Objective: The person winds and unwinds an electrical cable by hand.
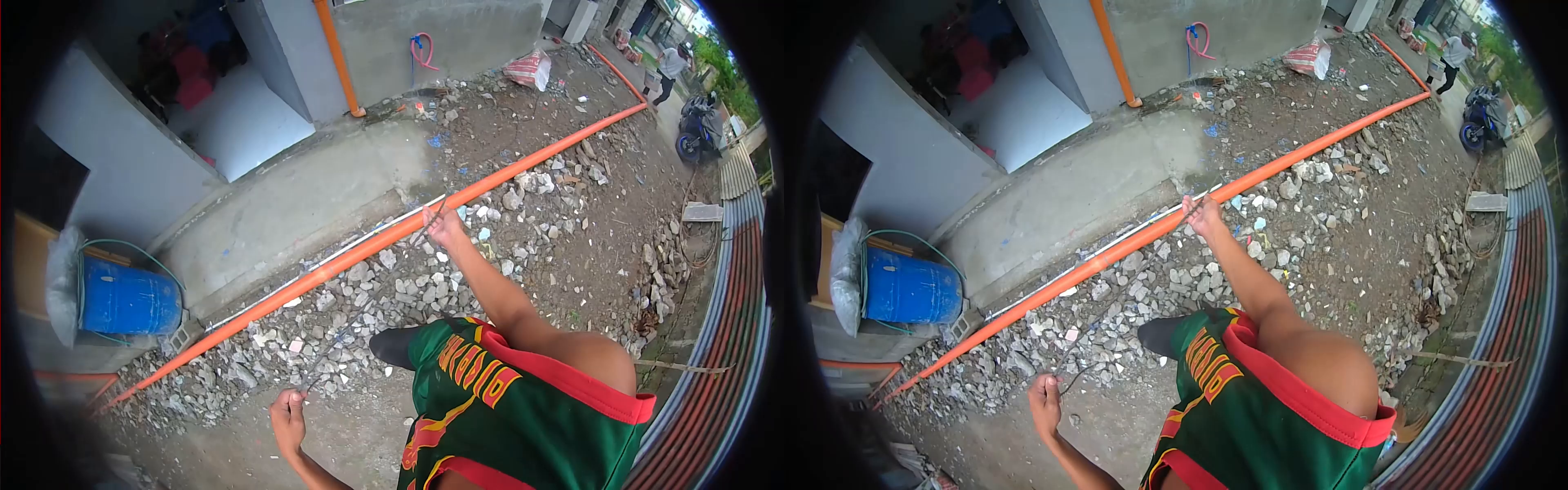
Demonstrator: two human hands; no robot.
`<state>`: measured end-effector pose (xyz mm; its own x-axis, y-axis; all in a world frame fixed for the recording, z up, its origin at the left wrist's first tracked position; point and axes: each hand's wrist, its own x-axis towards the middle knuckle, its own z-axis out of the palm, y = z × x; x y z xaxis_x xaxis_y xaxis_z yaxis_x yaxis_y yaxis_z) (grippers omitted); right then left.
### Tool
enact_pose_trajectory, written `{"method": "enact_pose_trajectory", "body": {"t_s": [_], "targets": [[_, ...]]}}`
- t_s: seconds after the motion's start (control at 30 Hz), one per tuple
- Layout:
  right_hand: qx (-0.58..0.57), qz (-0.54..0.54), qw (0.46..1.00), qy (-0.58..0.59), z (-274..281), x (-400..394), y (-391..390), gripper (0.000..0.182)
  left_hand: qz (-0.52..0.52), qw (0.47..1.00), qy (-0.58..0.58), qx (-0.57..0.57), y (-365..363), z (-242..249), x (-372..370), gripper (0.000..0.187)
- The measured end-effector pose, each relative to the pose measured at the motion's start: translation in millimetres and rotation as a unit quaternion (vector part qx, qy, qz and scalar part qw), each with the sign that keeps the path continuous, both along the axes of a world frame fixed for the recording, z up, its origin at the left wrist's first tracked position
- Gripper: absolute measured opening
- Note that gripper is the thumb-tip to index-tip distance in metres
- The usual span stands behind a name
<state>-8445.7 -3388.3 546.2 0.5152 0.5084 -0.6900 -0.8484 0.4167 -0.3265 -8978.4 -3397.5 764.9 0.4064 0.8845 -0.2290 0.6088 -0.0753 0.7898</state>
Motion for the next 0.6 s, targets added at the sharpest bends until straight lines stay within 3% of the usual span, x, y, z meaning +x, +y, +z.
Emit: {"method": "enact_pose_trajectory", "body": {"t_s": [0.07,0.17,0.27,0.37,0.47,0.6], "targets": [[-0.023,0.015,1.000,-0.005,-3,-24,9,0.037,0.001,0.999,-0.002,0.040,1,9,-32,0.024],[0.016,-0.012,0.999,0.050,-20,-76,33,0.036,0.048,0.998,0.015,-0.037,4,18,-96,0.014],[0.003,0.037,0.999,0.035,9,-169,73,0.033,0.059,0.993,0.093,-0.038,5,37,-162,0.014],[0.005,0.074,0.996,0.054,-13,-259,98,0.036,0.085,0.978,0.172,-0.082,8,52,-226,0.014],[-0.041,0.085,0.993,0.075,8,-339,124,0.038,0.131,0.973,0.155,-0.111,9,58,-289,0.015],[-0.068,0.118,0.986,0.094,2,-404,129,0.041,0.096,0.988,0.099,-0.069,4,80,-344,0.020]]}}
